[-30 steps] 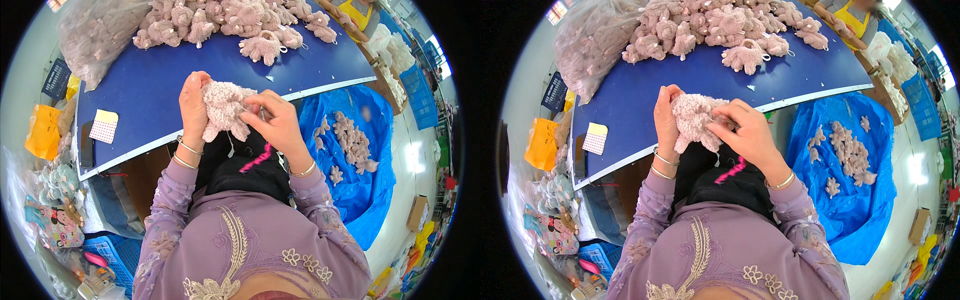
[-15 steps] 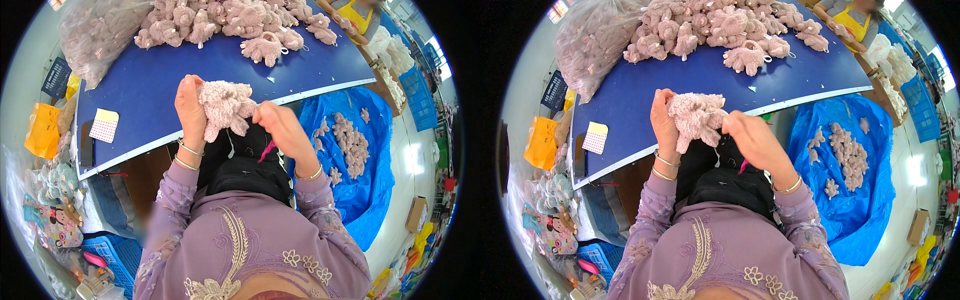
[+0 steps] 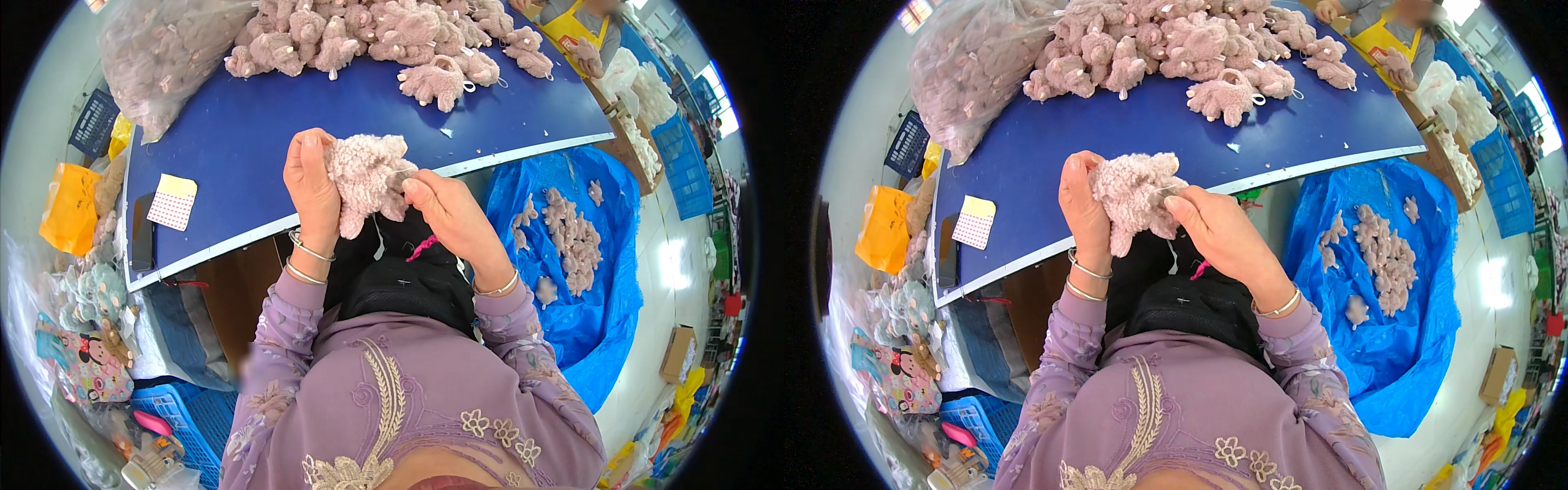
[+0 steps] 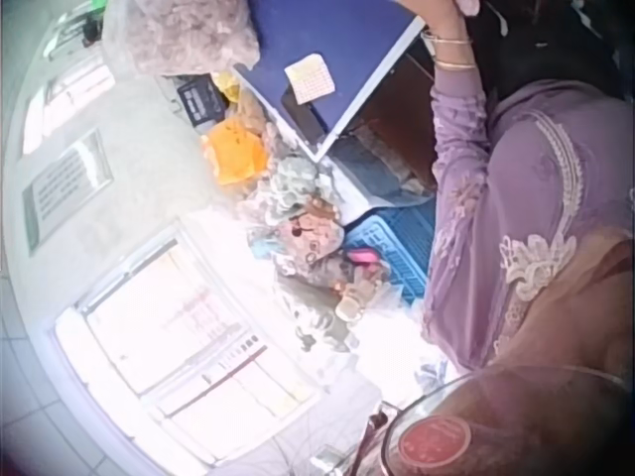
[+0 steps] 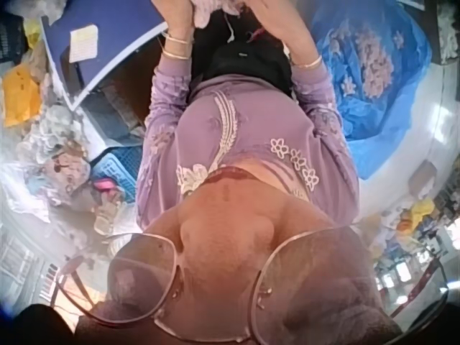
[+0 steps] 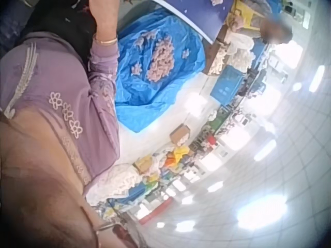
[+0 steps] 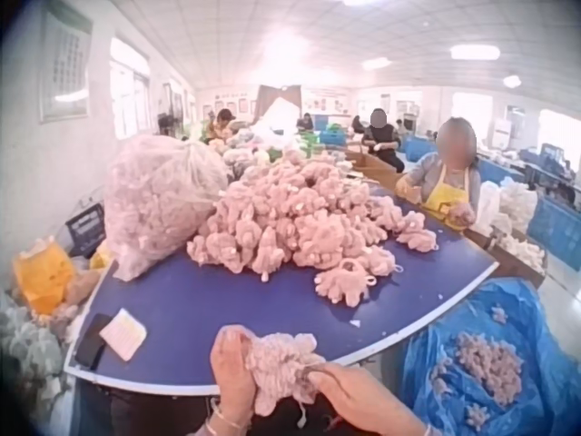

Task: The person uses small scissors to trim loose threads and stray fibers from multiple pink stuffed animal toys. The person picks up each toy, snips the excess material, and places the finished toy on a blue table.

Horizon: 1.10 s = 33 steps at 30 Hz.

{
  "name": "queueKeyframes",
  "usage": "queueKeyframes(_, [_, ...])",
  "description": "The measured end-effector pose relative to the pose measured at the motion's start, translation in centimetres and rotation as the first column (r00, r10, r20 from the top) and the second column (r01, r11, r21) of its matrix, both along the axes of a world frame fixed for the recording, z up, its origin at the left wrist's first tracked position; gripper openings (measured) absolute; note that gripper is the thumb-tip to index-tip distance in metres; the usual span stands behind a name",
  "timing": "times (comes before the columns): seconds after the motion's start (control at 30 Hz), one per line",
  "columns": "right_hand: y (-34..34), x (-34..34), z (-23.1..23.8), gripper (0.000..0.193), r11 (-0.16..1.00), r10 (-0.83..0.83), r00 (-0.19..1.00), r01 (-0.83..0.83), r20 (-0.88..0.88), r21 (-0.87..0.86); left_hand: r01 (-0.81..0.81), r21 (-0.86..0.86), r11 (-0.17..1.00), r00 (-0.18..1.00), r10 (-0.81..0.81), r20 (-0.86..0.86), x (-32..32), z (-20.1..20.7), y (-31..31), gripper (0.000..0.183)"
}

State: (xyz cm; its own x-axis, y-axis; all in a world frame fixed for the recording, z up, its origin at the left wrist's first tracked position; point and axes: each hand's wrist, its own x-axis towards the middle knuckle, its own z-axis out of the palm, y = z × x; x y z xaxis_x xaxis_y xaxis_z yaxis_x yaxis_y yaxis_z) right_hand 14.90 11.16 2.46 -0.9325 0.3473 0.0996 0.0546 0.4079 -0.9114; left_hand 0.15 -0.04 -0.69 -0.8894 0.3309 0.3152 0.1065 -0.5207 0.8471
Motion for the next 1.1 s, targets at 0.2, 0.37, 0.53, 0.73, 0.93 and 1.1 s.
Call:
queueKeyframes(0.2, [-0.3,-0.5,-0.2,0.037,0.999,-0.021,0.998,0.023,-0.059,0.033,0.031,0.004,1.0,0.999,-0.031,0.034,0.5,-0.2,0.3,0.028])
queueKeyframes(0.37, [0.8,-0.1,0.0,0.03,0.975,-0.149,0.974,0.117,-0.169,-0.187,0.103,0.043,0.994,0.99,-0.107,0.097,0.0,-0.7,0.2,0.026])
queueKeyframes(0.53, [1.0,-2.6,0.7,0.02,0.935,-0.029,0.94,0.146,-0.341,0.323,0.142,0.004,0.99,0.986,-0.141,0.089,0.6,-0.7,0.5,0.026])
queueKeyframes(0.73, [3.7,0.8,2.1,0.015,0.882,-0.22,0.832,-0.054,-0.51,-0.468,0.236,-0.043,0.971,0.96,-0.226,0.164,0.0,-1.0,0.6,0.029])
queueKeyframes(0.93, [5.5,1.8,2.1,0.01,0.99,-0.106,0.892,0.053,-0.439,-0.131,0.295,0.056,0.954,0.894,-0.297,0.336,0.1,-1.3,1.0,0.029])
queueKeyframes(1.1, [2.4,-1.0,1.7,0.013,0.972,-0.022,0.959,0.087,-0.284,0.218,0.38,-0.021,0.925,0.883,-0.356,0.306,0.5,-1.3,1.3,0.027])
